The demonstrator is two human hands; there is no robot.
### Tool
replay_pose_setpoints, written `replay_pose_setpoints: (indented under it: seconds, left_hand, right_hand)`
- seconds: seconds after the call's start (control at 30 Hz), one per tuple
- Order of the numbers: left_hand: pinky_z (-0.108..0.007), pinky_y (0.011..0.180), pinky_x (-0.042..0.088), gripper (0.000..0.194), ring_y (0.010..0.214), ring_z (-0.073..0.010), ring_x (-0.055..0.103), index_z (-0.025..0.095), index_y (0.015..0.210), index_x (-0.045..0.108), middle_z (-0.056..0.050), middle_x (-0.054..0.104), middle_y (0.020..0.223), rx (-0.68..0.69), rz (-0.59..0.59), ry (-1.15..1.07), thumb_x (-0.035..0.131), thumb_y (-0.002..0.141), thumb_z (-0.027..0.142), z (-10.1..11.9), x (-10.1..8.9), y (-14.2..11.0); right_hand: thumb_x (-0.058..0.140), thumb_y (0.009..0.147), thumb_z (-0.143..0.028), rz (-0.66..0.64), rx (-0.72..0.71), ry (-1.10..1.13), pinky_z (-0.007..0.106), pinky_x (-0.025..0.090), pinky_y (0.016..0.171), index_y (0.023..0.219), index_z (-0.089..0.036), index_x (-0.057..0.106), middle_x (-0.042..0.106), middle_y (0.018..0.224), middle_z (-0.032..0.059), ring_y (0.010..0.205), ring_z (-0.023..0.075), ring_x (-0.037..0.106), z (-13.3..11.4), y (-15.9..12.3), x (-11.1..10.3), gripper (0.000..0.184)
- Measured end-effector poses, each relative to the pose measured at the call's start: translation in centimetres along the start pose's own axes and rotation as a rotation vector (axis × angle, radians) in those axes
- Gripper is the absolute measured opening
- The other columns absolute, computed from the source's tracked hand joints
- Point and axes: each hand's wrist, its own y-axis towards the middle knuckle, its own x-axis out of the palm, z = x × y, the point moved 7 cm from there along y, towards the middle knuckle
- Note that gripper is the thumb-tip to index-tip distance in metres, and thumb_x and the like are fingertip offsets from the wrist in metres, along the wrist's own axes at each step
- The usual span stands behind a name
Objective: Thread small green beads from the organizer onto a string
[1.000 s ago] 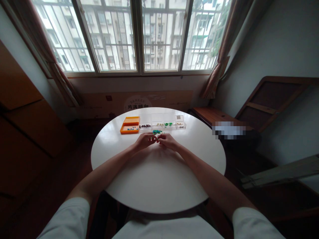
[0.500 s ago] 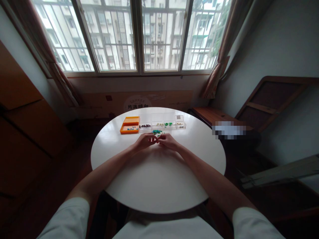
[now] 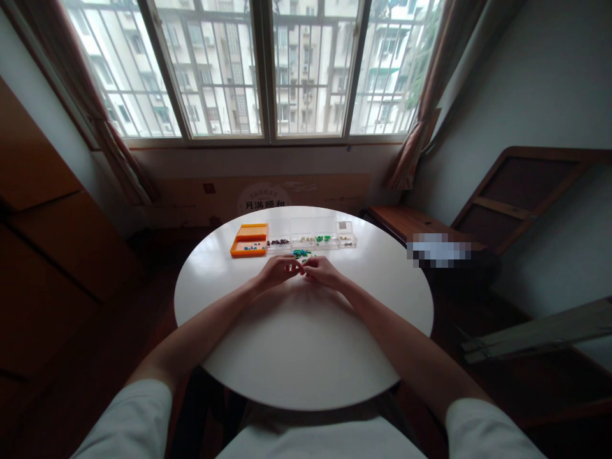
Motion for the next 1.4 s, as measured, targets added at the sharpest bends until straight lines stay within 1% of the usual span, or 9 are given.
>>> replay_pose_setpoints:
  seconds: [0.17,0.33,0.5,0.7,0.9,1.03,1.2,1.4]
  left_hand:
    - [-0.016,0.054,0.041,0.015,0.056,-0.0066,0.054,0.017,0.081,0.072,-0.002,0.064,0.071,0.003,0.019,0.004,0.059,0.082,0.025,-0.08,-0.11,0.0]
    - [-0.016,0.053,0.041,0.016,0.055,-0.0063,0.054,0.017,0.085,0.071,-0.002,0.065,0.072,-0.014,0.045,0.02,0.061,0.081,0.028,-0.37,-0.25,-0.03]
    - [-0.016,0.053,0.041,0.017,0.057,-0.0065,0.054,0.016,0.084,0.071,-0.003,0.065,0.072,-0.029,0.048,0.03,0.059,0.083,0.029,-0.65,-0.26,-0.07]
    - [-0.016,0.053,0.041,0.019,0.057,-0.0064,0.055,0.015,0.084,0.071,-0.003,0.064,0.074,-0.01,0.045,0.013,0.057,0.085,0.029,-0.6,-0.2,-0.06]
    - [-0.016,0.053,0.04,0.02,0.055,-0.006,0.054,0.015,0.084,0.071,-0.003,0.064,0.074,-0.001,0.038,0.029,0.056,0.086,0.028,-0.52,-0.06,-0.01]
    - [-0.017,0.054,0.04,0.019,0.055,-0.0063,0.054,0.016,0.083,0.071,-0.003,0.065,0.073,-0.029,0.035,0.05,0.057,0.085,0.029,-0.51,-0.11,0.0]
    - [-0.017,0.053,0.039,0.023,0.055,-0.007,0.054,0.016,0.08,0.072,-0.003,0.065,0.072,-0.076,0.023,0.08,0.058,0.084,0.033,-0.66,-0.17,0.01]
    - [-0.017,0.054,0.039,0.025,0.057,-0.0074,0.054,0.015,0.079,0.071,-0.003,0.064,0.072,-0.064,0.014,0.086,0.056,0.085,0.035,-0.74,0.01,0.02]
  right_hand:
    - [0.062,0.068,-0.023,0.003,0.017,0.014,0.02,0.041,0.05,0.068,-0.011,0.068,0.064,0.061,0.0026,0.054,0.0097,0.054,-0.08,-0.06,0.0,0.014]
    - [0.063,0.07,-0.024,0.014,0.003,0.024,0.02,0.042,0.05,0.068,-0.011,0.066,0.065,0.063,0.0033,0.054,0.0094,0.054,-0.05,0.1,-0.09,0.013]
    - [0.065,0.071,-0.032,0.003,-0.02,0.02,0.021,0.043,0.051,0.069,-0.011,0.066,0.065,0.064,0.004,0.055,0.0098,0.055,-0.07,0.18,-0.07,0.021]
    - [0.066,0.072,-0.038,-0.009,-0.031,0.015,0.021,0.044,0.051,0.072,-0.011,0.066,0.065,0.066,0.0044,0.057,0.0105,0.056,0.22,0.23,-0.01,0.028]
    - [0.067,0.071,-0.033,0.012,-0.053,0.024,0.021,0.045,0.051,0.08,-0.011,0.067,0.065,0.066,0.0038,0.056,0.0105,0.056,0.5,0.42,-0.2,0.024]
    - [0.066,0.071,-0.031,0.01,-0.067,0.0,0.021,0.044,0.051,0.076,-0.01,0.066,0.064,0.063,0.0033,0.055,0.0104,0.056,0.59,0.58,-0.24,0.021]
    - [0.067,0.07,-0.033,0.015,-0.069,-0.012,0.022,0.043,0.052,0.075,-0.011,0.067,0.064,0.063,0.0035,0.055,0.0107,0.056,0.73,0.63,-0.31,0.023]
    - [0.068,0.068,-0.033,0.015,-0.069,-0.004,0.022,0.043,0.052,0.074,-0.011,0.066,0.064,0.061,0.0033,0.055,0.0107,0.056,0.49,0.53,-0.28,0.024]
